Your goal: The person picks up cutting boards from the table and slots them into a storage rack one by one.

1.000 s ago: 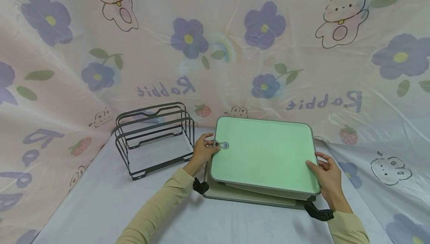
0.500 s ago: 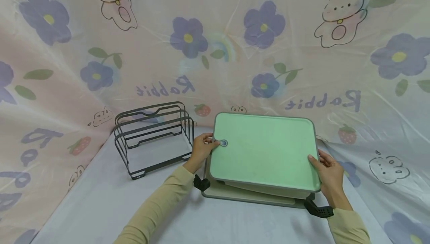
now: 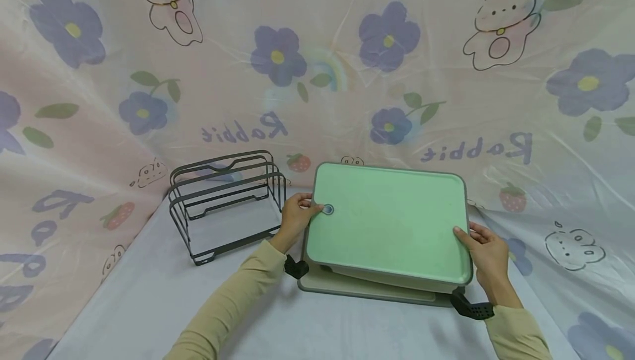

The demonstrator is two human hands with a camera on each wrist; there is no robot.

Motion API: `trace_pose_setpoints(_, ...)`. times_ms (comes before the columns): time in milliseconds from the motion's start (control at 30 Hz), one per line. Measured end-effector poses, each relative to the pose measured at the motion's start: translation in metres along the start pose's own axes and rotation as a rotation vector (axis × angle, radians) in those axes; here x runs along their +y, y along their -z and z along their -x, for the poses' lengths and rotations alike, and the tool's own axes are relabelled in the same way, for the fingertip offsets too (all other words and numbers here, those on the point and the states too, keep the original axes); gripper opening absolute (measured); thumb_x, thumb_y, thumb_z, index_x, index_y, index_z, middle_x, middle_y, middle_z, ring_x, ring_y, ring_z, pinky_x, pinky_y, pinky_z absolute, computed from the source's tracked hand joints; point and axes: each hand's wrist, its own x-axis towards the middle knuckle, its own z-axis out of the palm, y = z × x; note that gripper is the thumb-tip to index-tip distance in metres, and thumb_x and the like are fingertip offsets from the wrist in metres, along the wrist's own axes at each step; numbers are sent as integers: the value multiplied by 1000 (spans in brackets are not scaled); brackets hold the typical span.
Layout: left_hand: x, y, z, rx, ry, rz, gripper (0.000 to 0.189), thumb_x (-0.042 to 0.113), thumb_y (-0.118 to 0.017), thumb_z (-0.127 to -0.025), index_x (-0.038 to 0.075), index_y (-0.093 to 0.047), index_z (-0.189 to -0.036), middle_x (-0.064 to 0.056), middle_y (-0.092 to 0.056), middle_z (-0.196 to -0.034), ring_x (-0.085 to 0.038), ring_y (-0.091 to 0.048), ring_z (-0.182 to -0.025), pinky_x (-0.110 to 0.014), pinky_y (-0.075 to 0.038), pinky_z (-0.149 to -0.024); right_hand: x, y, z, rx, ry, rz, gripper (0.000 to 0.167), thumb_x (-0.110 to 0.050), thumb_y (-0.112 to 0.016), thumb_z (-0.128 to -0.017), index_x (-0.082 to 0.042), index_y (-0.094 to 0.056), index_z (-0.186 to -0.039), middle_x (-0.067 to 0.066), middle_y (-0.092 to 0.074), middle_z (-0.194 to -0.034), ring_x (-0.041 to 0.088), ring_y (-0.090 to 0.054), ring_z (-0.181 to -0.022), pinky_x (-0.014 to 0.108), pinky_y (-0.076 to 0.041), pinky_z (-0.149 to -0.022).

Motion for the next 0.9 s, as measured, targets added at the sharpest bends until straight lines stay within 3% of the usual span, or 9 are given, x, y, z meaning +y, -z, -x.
trace_pose_setpoints(133, 3, 0, 0, 3, -22, -15, 36, 9, -80, -81, -2, -64, -111, -8, -61, -86, -16, -56, -74, -24, -50, -60, -1, 2, -1, -5, 2, 1, 56, -28, -77, -85, 3, -54, -126, -18, -57, -77, -3, -56, -68, 14, -48, -58)
trace_pose_setpoints(433, 10, 2, -3, -6, -85, -1, 37, 7, -80, -81, 0, -63, -113, -9, -61, -89, -15, -54, -73, -24, -49, -60, -10, 6, 0, -21, -13, -125, 43, -24, -79, -83, -4, -56, -113, -13, -58, -77, 0, -56, -68, 14, -50, -58)
trace_pose_setpoints(900, 27, 4, -3, 0, -101, -11, 34, 8, -79, -83, 4, -63, -112, -8, -62, -89, -17, -56, -73, -26, -50, -63, -25, 9, 0, 21, -13, -210, 37, -21, -82, -79, -9, -60, -106, -11, -58, -78, 1, -55, -70, 14, -49, -56)
